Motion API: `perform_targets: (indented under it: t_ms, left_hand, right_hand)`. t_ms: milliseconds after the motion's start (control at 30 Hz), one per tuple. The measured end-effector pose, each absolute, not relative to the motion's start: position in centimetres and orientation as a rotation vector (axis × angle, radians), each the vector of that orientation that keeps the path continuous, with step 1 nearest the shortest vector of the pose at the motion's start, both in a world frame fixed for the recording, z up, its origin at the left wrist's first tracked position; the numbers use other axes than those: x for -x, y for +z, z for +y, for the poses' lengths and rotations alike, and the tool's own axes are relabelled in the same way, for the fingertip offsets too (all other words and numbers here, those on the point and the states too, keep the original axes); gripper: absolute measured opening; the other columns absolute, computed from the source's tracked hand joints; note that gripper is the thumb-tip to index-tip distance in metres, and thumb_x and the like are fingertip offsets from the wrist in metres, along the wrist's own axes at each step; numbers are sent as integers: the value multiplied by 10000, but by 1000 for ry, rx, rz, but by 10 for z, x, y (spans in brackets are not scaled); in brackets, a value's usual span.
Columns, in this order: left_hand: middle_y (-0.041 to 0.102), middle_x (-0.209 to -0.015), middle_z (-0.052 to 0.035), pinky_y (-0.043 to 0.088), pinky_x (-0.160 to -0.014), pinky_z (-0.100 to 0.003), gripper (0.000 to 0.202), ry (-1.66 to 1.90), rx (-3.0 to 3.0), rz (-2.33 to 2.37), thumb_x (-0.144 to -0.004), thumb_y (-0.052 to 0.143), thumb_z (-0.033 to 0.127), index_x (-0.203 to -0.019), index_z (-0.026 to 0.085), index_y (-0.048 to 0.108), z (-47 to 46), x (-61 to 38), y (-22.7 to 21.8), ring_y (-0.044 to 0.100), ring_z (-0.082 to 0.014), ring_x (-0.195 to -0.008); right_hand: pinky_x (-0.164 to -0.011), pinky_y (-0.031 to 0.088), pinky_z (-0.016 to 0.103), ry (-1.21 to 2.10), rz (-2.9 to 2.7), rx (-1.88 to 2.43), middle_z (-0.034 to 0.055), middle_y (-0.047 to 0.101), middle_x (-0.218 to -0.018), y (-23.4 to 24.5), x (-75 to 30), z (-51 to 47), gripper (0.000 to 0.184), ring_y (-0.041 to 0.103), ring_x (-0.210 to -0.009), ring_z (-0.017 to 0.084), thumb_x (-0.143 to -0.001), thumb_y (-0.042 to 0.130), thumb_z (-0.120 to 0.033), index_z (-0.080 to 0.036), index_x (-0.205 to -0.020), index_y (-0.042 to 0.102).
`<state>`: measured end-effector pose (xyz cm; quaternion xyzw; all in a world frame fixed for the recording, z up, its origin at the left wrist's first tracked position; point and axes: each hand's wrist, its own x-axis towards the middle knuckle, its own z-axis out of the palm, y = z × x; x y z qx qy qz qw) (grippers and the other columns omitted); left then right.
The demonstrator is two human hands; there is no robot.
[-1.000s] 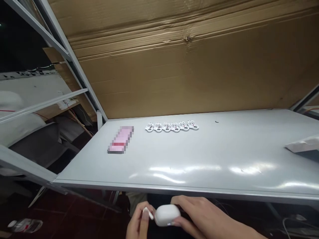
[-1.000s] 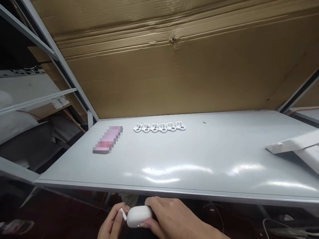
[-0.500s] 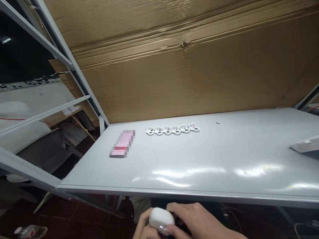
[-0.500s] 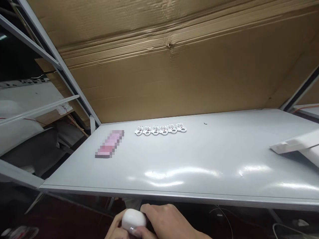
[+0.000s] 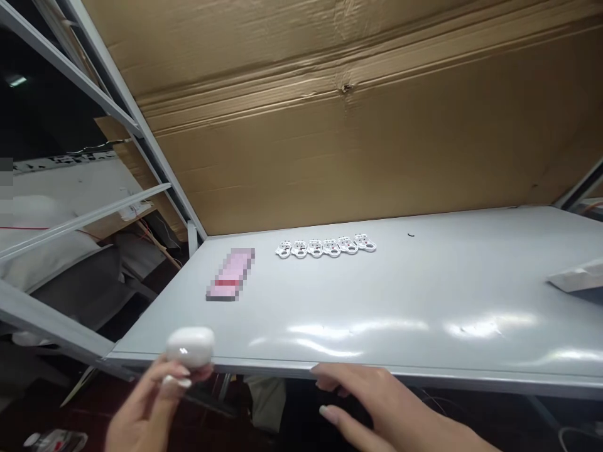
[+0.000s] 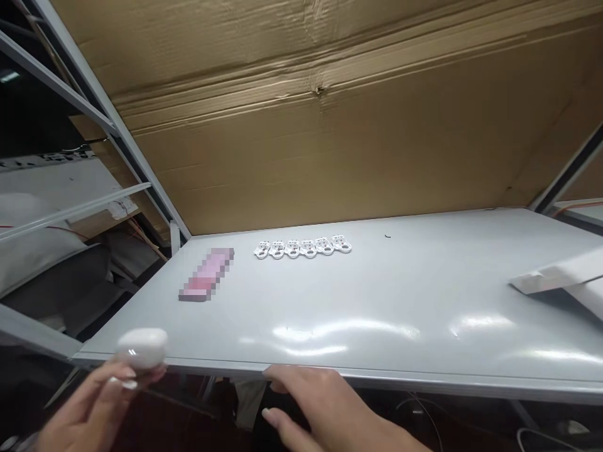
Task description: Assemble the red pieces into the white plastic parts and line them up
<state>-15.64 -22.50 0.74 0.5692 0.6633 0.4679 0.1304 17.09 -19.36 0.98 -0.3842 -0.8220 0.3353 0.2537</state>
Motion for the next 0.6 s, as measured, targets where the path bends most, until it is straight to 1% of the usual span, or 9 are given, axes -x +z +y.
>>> perform_targets:
  t_ms: [67, 100, 133, 200, 267, 333, 367, 467, 600]
  left_hand:
    - [754, -921, -75, 604, -853, -418, 482, 1380, -1529, 2003, -805, 646, 643, -911, 173, 649, -194, 182, 30, 731, -304, -904]
    - [753, -964, -86, 565, -932, -452, 528, 1390, -1477, 1960, -795, 640, 662, -983, 169, 649, -175, 193, 38, 724, -315, -942]
    - [751, -989, -93, 525, -989, -473, 575, 1367, -1444, 1912, -759, 654, 688, -1002, 167, 653, -156, 203, 46, 723, -322, -950]
    - [748, -985, -101, 504, -1018, -459, 605, 1300, -1437, 1861, -719, 676, 699, -987, 158, 654, -115, 218, 55, 719, -321, -965]
    - [737, -1019, -121, 537, -979, -432, 603, 1178, -1475, 1862, -701, 699, 668, -987, 139, 660, -75, 227, 58, 715, -320, -968]
    - [720, -1081, -140, 560, -939, -410, 553, 1083, -1524, 1840, -709, 714, 606, -973, 124, 659, -40, 231, 59, 715, -308, -956]
    - [721, -1071, -143, 572, -913, -402, 520, 1051, -1536, 1850, -725, 708, 580, -959, 119, 657, -24, 231, 59, 719, -297, -931]
    - [729, -984, -136, 605, -790, -347, 403, 970, -1594, 1900, -785, 686, 493, -901, 110, 649, 14, 227, 56, 726, -249, -833]
    - [721, -846, -100, 565, -608, -260, 410, 871, -1643, 1955, -820, 655, 451, -974, 71, 645, 48, 225, 48, 695, -192, -689]
  right_hand:
    - [-727, 550, 254, 864, -2253, 1062, 26, 744, -960, 11, -183, -192, 190, 699, -806, 176, -920, 538, -278, -258, -1071, 653]
    - [-716, 552, 254, 846, -2270, 1051, 23, 743, -933, 11, -188, -191, 185, 696, -788, 175, -924, 538, -290, -261, -1060, 659]
    - [-707, 554, 252, 825, -2282, 1036, 22, 741, -915, 11, -192, -189, 182, 694, -777, 173, -926, 538, -296, -263, -1052, 665]
    - [-696, 555, 247, 793, -2291, 1001, 20, 739, -897, 9, -197, -185, 173, 691, -764, 170, -924, 546, -296, -268, -1033, 677]
    - [-688, 555, 240, 785, -2278, 982, 18, 741, -898, 8, -200, -181, 171, 691, -766, 169, -924, 550, -292, -272, -1025, 687]
    - [-685, 556, 235, 801, -2264, 964, 18, 744, -902, 7, -201, -178, 176, 693, -773, 169, -928, 545, -284, -274, -1018, 696]
    - [-687, 556, 235, 812, -2257, 955, 18, 745, -908, 7, -201, -176, 181, 694, -780, 170, -931, 540, -280, -274, -1017, 700]
    - [-698, 558, 236, 844, -2241, 927, 20, 751, -920, 7, -202, -172, 195, 696, -793, 170, -936, 531, -270, -273, -1016, 708]
    - [-721, 560, 239, 853, -2233, 916, 19, 758, -914, 7, -204, -172, 189, 701, -799, 171, -919, 549, -251, -269, -1003, 717]
